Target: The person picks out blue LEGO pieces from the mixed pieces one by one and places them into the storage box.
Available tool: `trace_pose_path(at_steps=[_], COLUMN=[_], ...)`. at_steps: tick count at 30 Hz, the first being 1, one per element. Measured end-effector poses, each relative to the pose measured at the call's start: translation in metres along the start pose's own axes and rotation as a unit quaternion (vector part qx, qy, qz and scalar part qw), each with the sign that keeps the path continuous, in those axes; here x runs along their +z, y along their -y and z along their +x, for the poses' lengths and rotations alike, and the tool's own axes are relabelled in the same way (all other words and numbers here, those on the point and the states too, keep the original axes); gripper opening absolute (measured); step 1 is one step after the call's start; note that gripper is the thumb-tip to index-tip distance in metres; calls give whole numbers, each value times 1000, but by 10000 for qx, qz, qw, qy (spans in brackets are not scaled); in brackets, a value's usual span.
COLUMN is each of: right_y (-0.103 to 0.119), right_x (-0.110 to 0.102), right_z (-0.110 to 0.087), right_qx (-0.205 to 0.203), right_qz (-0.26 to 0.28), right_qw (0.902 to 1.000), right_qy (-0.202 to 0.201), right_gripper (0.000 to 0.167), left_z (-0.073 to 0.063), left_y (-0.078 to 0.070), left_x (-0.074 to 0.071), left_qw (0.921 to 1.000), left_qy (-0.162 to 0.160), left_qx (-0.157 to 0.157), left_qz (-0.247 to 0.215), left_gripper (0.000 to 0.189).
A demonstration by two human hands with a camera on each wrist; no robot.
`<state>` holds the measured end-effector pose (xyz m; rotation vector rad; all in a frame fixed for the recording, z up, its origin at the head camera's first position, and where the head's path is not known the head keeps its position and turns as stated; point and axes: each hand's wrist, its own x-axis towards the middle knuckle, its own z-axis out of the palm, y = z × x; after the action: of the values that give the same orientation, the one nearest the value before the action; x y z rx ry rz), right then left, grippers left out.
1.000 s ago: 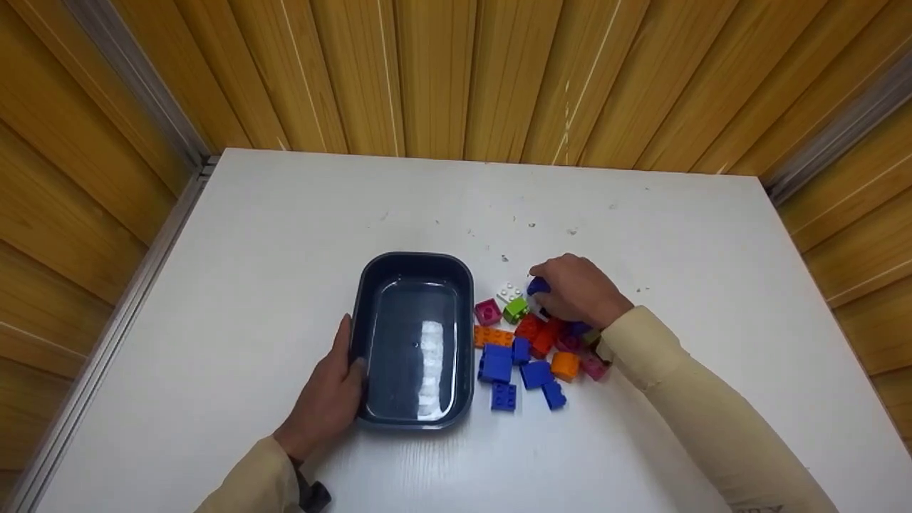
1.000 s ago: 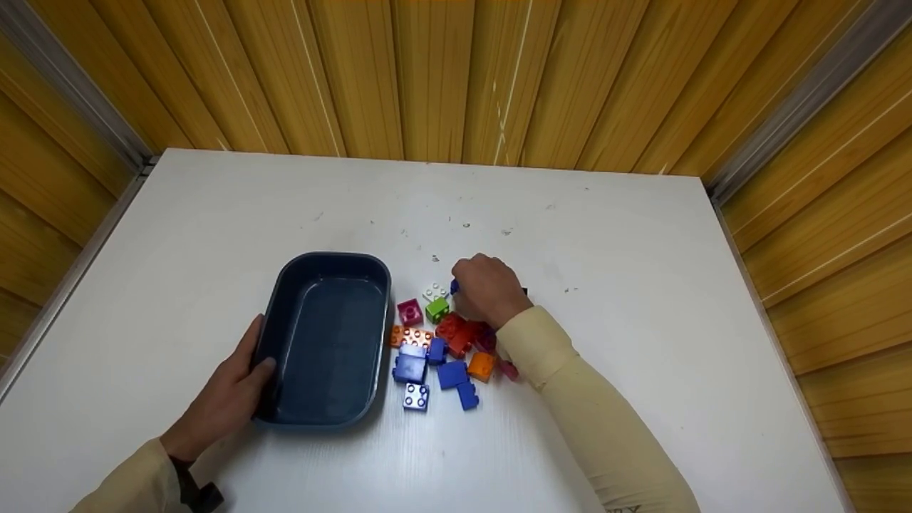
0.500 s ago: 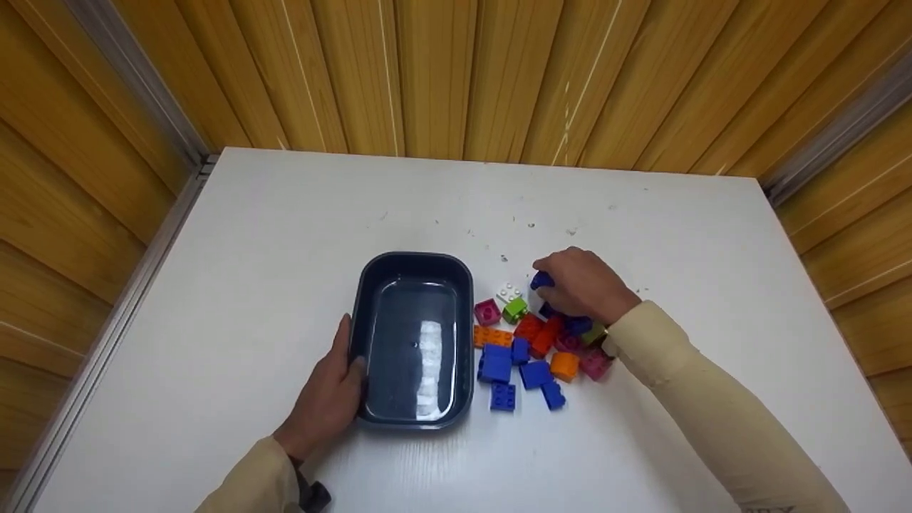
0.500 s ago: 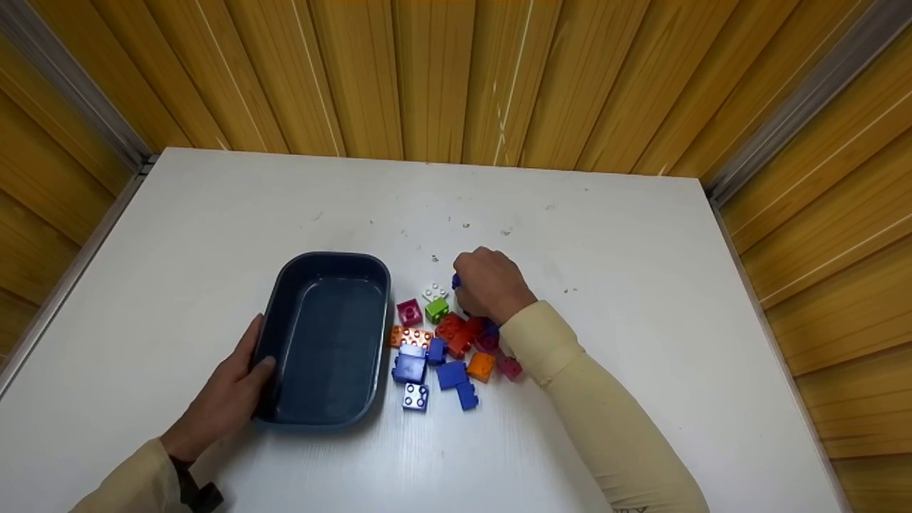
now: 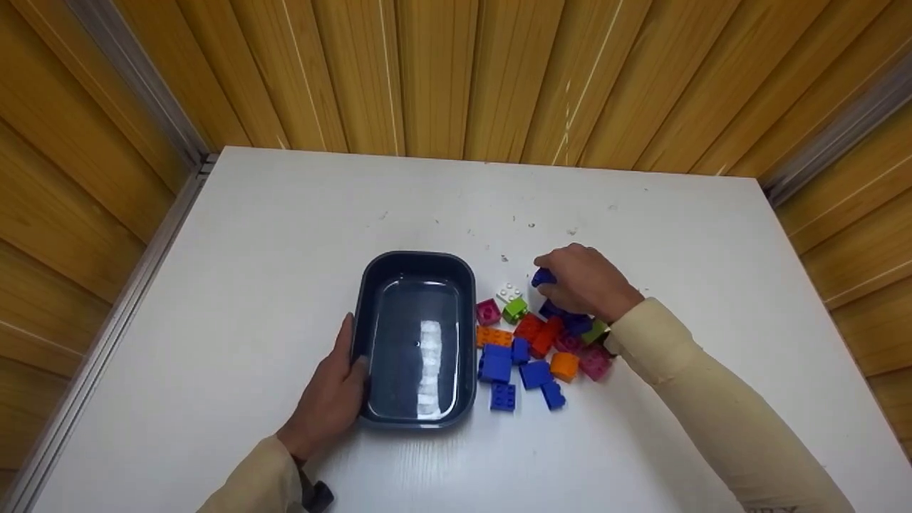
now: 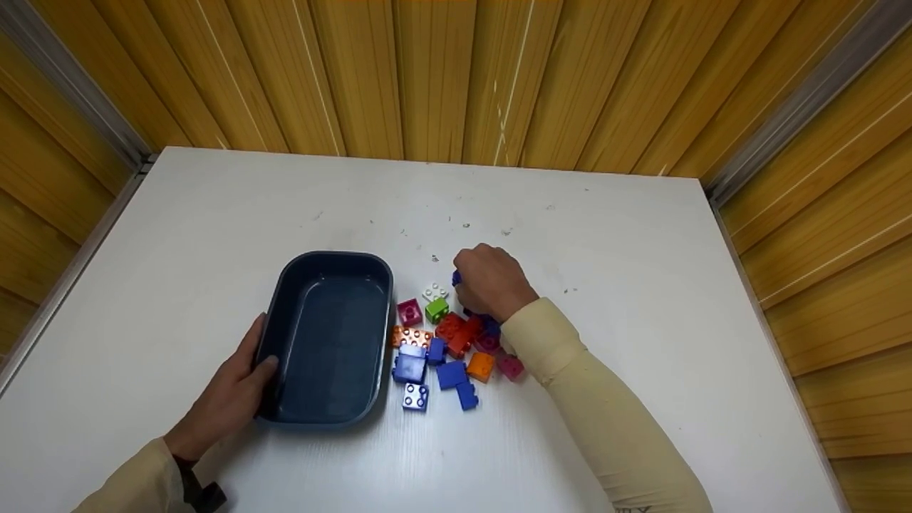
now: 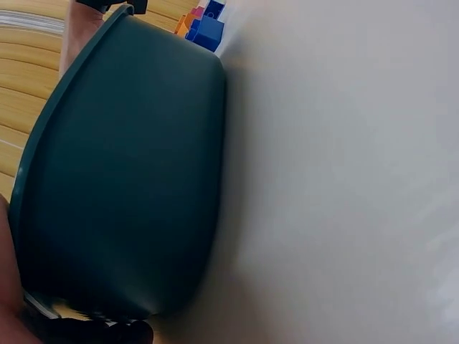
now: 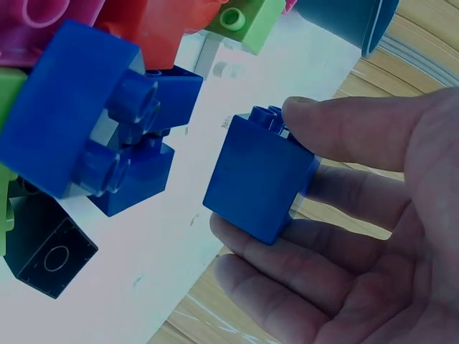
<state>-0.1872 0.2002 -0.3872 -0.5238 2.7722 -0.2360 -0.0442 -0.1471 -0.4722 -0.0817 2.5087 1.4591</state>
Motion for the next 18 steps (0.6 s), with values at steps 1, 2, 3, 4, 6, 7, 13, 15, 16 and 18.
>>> trace_pose_path(at_steps=[1,2,3,4,6,7,13,15,16,18], right_y=[0,0,1,1,2,3,7,9,10,12], right_x=[0,0,-1,-1,-2,-2,-5,-6,-7,-7], right_z=[0,0,0,0,1,1,4,5,5,6], right_qx=[-9,-17,-31,-36,-56,-67,-115,-152,-166,-200], right_qz=[-4,-8,-14,-15,-34,-33,-56,-81,-87,-107], right_qw=[10000,10000,10000,10000,10000,10000,9999,9998,9998,9997], right_qy=[-8,-17,-23,-27,-27,-20,-11,-36,-48,-82], right_gripper=[46,46,46,46,46,46,48,48,48,47], left_z=[0,0,0,0,0,0,-1,-1,0,0], left_y=[0,0,0,0,0,0,-1,-1,-2,-2], left_x=[0,0,0,0,0,0,0,0,1,1], left_qw=[10000,10000,10000,10000,10000,10000,10000,10000,10000,10000], left_qy=[1,2,0,-2,6,10,-1,-12,-10,-11], left_qx=[-3,-3,-2,-6,-19,-25,-55,-49,-50,-41], left_qz=[2,2,5,10,-5,-22,-38,-16,-17,-18], left_gripper=[69,69,69,69,69,69,69,68,68,69])
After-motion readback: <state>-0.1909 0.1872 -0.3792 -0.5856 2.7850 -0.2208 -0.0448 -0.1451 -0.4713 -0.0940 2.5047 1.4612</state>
